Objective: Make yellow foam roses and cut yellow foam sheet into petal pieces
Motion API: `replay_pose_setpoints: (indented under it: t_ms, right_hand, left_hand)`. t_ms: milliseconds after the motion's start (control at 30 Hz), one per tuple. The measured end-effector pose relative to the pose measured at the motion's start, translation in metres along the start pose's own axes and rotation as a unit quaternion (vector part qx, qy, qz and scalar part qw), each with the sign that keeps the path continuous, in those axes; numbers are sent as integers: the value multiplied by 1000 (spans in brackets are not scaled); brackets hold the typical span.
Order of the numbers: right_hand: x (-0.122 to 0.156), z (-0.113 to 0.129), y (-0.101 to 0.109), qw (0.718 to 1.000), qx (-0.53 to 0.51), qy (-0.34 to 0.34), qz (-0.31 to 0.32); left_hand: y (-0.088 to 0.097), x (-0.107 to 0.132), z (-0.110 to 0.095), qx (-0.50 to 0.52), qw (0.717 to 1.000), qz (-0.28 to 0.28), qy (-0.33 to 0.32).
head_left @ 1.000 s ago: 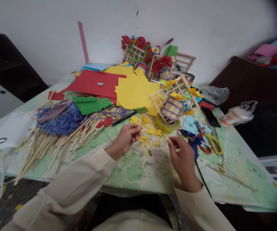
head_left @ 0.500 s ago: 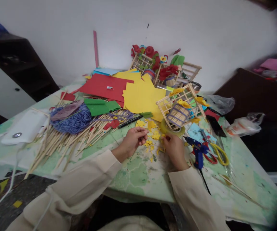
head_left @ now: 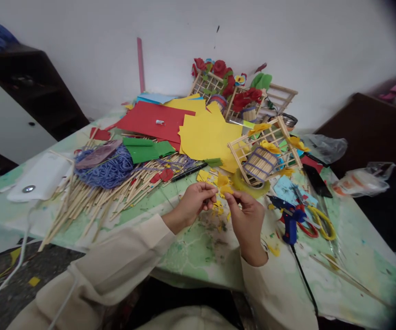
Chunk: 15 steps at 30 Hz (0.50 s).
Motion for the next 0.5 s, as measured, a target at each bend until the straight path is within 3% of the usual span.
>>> replay_pose_setpoints:
  t_ms: [267, 500]
  right_hand:
    - [-4, -9, -19, 999, 1, -38, 13]
    - [-3, -9, -21, 998, 60, 1, -10]
  left_hand:
    - [-1, 0, 1, -10, 1000, -1, 9]
    - [-1, 0, 2, -15, 1000, -3, 9]
Point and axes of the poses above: each hand's wrist, its own x-axis away from the middle knuckle, its own y-axis out of the back of the hand, z = x × y, the point moved 6 cm from there along -x, towards the middle knuckle, and after that the axes turned 13 degrees about x, right-handed, at the moved point
